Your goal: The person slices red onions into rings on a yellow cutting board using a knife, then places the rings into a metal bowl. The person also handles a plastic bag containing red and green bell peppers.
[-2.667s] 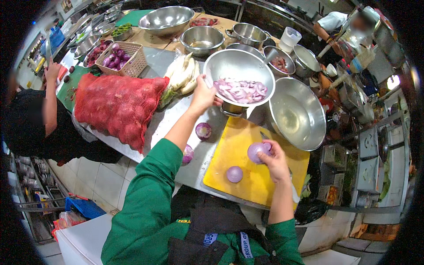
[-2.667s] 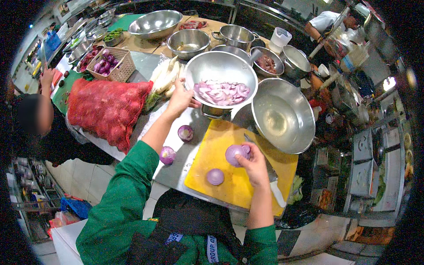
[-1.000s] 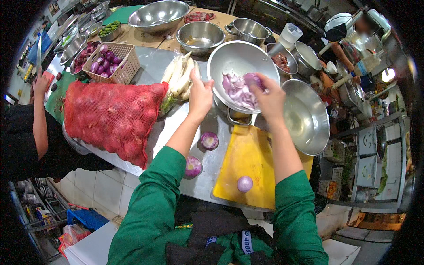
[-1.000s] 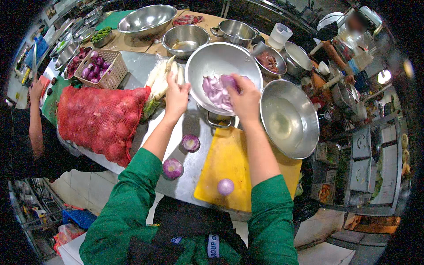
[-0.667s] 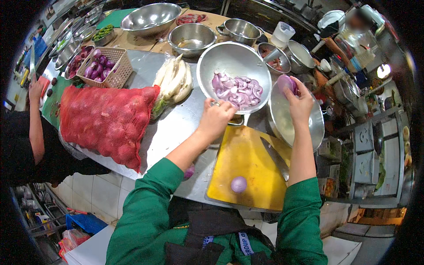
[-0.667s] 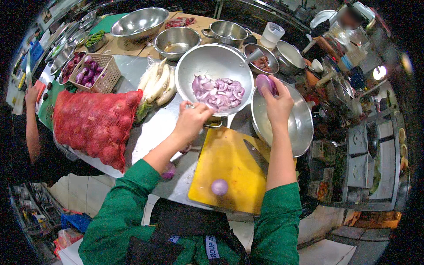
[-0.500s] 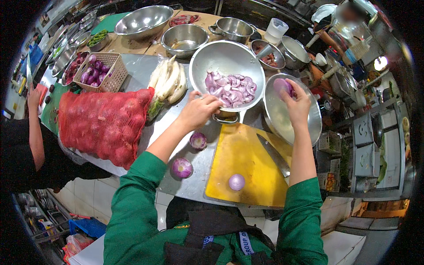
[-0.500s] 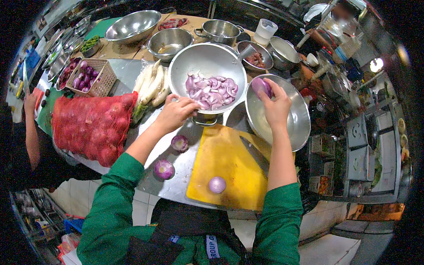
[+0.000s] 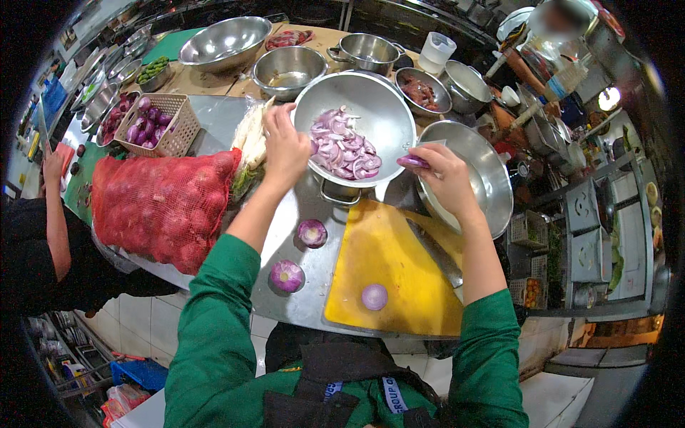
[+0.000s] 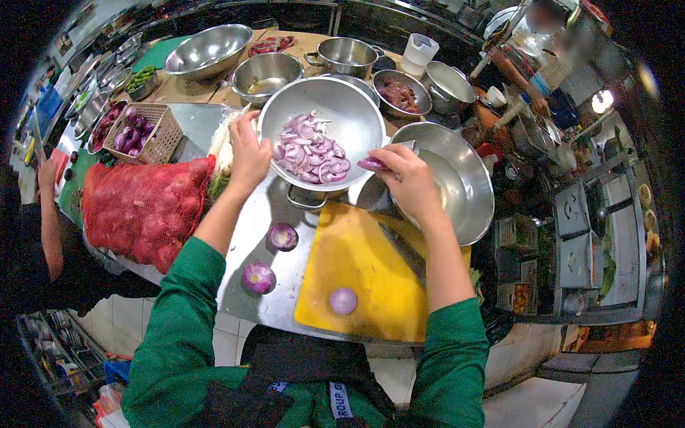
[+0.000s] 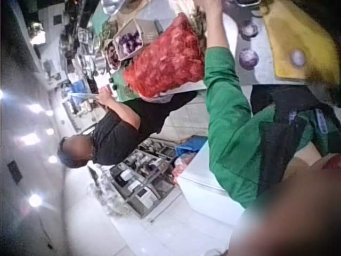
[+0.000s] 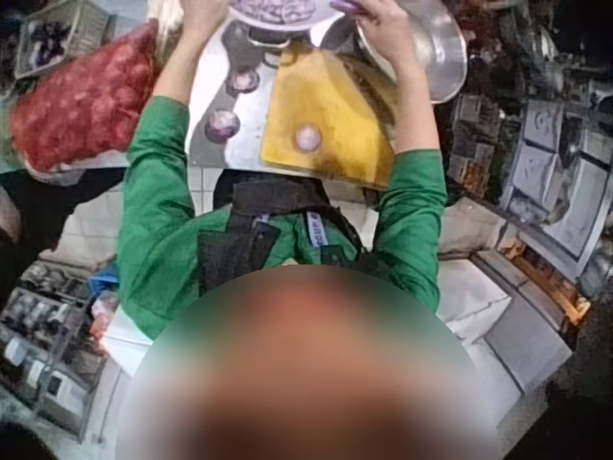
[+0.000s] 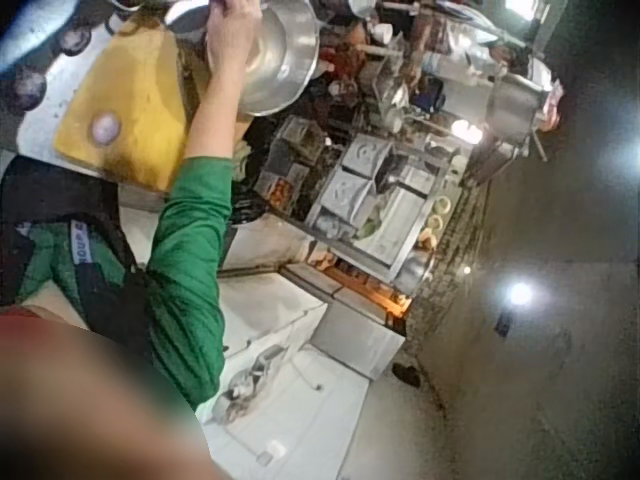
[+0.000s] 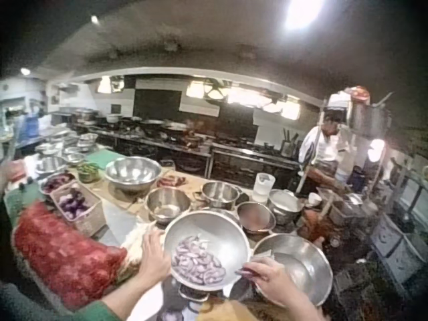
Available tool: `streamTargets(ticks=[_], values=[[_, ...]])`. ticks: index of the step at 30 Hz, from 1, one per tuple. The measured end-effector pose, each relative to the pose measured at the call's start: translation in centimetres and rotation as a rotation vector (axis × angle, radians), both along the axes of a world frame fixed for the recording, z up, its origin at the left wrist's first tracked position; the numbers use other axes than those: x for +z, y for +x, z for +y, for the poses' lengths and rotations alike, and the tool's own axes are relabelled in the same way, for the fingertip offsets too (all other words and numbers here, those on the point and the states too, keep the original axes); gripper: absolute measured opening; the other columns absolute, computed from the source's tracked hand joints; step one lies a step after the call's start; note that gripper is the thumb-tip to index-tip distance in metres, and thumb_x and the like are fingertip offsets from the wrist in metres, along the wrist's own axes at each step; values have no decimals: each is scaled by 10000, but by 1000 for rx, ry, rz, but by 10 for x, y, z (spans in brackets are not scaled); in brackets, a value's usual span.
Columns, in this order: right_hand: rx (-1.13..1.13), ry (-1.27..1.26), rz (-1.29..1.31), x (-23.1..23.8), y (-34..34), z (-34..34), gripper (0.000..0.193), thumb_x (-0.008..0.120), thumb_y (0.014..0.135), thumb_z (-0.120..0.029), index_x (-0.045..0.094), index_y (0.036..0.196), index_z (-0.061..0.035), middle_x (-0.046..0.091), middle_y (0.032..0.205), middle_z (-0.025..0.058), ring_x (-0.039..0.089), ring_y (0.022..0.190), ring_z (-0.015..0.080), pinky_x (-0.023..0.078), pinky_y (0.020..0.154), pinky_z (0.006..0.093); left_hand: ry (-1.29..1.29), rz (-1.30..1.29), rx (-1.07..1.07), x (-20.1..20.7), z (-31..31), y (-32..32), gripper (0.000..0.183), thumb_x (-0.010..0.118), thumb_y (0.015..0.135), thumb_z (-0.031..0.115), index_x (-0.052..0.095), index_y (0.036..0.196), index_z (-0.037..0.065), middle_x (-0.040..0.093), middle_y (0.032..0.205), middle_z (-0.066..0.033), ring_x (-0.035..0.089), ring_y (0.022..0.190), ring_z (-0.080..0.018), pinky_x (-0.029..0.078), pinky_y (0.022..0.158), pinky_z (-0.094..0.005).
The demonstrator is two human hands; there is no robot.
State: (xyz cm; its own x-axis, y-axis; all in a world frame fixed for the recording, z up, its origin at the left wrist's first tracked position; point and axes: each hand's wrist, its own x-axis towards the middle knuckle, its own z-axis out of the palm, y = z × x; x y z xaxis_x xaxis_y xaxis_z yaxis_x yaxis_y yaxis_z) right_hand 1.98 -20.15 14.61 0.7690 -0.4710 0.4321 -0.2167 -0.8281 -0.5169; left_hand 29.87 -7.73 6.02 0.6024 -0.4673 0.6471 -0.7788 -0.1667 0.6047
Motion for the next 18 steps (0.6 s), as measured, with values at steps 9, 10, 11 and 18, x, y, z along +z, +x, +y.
streamTargets(ticks=[9,10,11,18], values=[[-22,-546,246,-36,50,-38,203,579,822,-112,668,1002,-145,607,1101,71,599,1055,250,524,839,368,731,-489,-730,-9,-41,-96,394,524,875,146,596,1263,144,557,1326,-35,460,1324,-251,249,1111,-607],[-73,-600,213,-39,55,-44,214,575,838,-140,649,1038,-157,601,1093,68,601,1029,265,527,801,386,697,-473,-729,-10,-52,-100,384,525,885,160,598,1261,147,560,1321,-38,453,1332,-246,232,1114,-623],[-160,-645,239,-42,57,-48,219,576,838,-146,640,1047,-162,600,1091,66,600,1025,265,526,794,394,661,-460,-724,-12,-63,-103,374,526,894,174,600,1259,150,564,1316,-41,447,1341,-242,214,1117,-638],[-396,-884,379,-56,55,-64,294,551,856,-141,547,1149,-168,572,1115,54,619,899,243,488,703,420,784,-546,-792,-16,-74,-61,238,509,950,286,613,1077,113,589,1185,-49,404,1377,-252,151,1124,-685]])
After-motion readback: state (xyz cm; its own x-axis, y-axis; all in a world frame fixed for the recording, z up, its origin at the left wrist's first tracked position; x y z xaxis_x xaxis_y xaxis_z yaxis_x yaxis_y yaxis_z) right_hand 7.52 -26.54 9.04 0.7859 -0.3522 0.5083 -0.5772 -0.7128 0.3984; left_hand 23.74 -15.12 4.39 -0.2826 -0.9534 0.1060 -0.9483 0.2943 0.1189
